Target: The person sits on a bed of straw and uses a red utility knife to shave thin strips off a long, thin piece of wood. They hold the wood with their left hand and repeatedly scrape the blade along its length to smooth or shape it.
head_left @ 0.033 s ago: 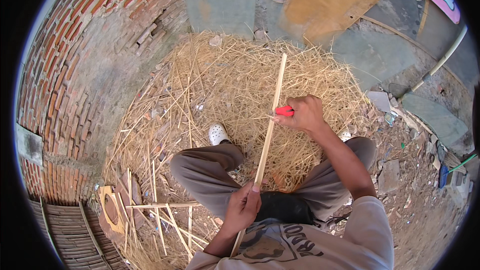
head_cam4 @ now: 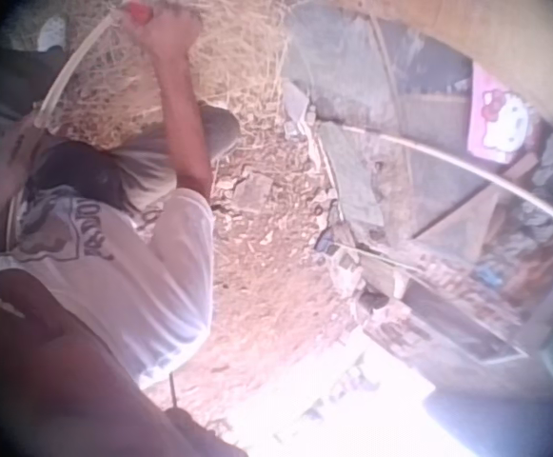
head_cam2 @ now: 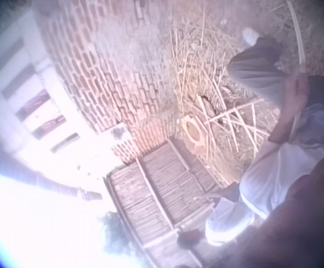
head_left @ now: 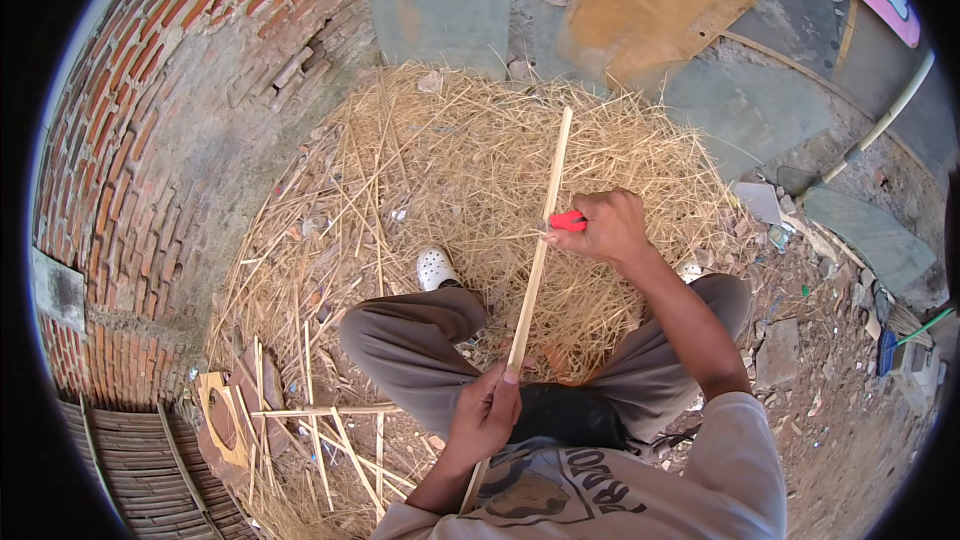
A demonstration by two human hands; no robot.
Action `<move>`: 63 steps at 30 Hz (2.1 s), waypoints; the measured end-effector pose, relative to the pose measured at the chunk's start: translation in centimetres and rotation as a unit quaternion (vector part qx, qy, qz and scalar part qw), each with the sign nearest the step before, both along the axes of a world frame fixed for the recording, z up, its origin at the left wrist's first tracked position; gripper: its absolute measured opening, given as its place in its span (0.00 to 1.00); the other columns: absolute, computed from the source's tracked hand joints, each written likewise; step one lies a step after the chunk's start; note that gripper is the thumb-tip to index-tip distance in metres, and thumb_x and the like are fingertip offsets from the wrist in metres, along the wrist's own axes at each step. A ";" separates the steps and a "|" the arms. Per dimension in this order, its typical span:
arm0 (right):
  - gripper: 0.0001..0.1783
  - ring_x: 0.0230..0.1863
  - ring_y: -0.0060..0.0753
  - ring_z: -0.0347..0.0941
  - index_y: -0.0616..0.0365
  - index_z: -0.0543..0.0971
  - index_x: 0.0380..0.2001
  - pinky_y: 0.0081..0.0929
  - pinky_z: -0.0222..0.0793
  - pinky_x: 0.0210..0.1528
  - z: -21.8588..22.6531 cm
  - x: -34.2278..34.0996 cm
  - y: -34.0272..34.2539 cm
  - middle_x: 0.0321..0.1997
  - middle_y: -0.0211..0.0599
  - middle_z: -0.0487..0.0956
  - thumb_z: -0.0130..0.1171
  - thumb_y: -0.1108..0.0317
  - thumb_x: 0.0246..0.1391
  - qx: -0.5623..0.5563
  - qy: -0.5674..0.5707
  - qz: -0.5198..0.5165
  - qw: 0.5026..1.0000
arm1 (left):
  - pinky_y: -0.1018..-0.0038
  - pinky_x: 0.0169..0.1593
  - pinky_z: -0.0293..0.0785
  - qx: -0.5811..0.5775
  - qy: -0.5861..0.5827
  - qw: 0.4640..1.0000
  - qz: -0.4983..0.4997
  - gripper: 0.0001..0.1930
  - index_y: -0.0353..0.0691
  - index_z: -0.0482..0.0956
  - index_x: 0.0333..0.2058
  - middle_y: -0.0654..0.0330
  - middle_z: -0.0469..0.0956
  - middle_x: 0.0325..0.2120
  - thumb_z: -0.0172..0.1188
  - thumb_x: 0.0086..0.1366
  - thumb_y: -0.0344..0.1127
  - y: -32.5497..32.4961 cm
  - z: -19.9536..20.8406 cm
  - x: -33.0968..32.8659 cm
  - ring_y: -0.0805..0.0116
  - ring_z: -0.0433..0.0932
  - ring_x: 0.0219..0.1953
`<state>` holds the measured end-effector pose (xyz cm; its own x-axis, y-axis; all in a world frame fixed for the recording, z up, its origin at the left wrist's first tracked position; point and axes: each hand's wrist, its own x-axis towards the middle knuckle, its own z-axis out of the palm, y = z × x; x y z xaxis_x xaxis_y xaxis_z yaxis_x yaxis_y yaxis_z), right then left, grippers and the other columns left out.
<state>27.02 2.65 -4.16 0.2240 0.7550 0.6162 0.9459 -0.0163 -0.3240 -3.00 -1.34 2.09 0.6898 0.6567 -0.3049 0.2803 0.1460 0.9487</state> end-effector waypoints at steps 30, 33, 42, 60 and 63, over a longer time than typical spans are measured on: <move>0.37 0.12 0.39 0.70 0.51 0.74 0.08 0.33 0.65 0.18 3.0 -5.5 -2.7 0.08 0.32 0.69 0.63 0.24 0.34 -0.076 0.002 0.108 0.991 | 0.81 0.22 0.57 0.139 0.012 0.988 0.058 0.14 0.32 0.77 0.47 0.69 0.63 0.14 0.48 0.73 0.35 -0.3 0.1 -1.4 0.84 0.59 0.19; 0.37 0.12 0.39 0.70 0.50 0.74 0.09 0.34 0.65 0.18 2.8 -5.2 -1.8 0.09 0.31 0.70 0.63 0.24 0.32 -0.056 -0.003 0.086 0.995 | 0.79 0.23 0.59 0.181 0.049 0.980 0.067 0.13 0.32 0.76 0.47 0.67 0.62 0.14 0.50 0.72 0.34 -0.1 1.4 -0.7 0.83 0.59 0.21; 0.38 0.11 0.35 0.69 0.50 0.73 0.09 0.35 0.64 0.18 1.5 -3.2 -0.3 0.08 0.29 0.69 0.61 0.22 0.32 -0.053 -0.025 0.040 0.997 | 0.77 0.23 0.64 0.235 0.065 0.967 0.067 0.15 0.34 0.76 0.51 0.60 0.65 0.13 0.52 0.70 0.34 -0.1 0.0 -1.4 0.82 0.64 0.19; 0.48 0.19 0.36 0.73 0.55 0.76 0.12 0.34 0.67 0.23 2.7 12.3 1.4 0.11 0.35 0.70 0.39 0.17 0.47 -0.148 0.239 -0.304 0.910 | 0.77 0.22 0.62 0.149 0.055 0.987 -0.004 0.15 0.36 0.77 0.51 0.62 0.68 0.12 0.54 0.69 0.33 -2.9 -0.5 -4.5 0.79 0.67 0.16; 0.45 0.16 0.38 0.72 0.57 0.76 0.11 0.38 0.64 0.22 3.4 8.6 1.3 0.09 0.38 0.70 0.44 0.21 0.50 -0.161 0.252 -0.225 0.927 | 0.82 0.20 0.57 0.007 0.006 0.999 0.050 0.17 0.36 0.76 0.54 0.70 0.65 0.12 0.47 0.74 0.38 -0.6 -0.1 -4.3 0.82 0.62 0.14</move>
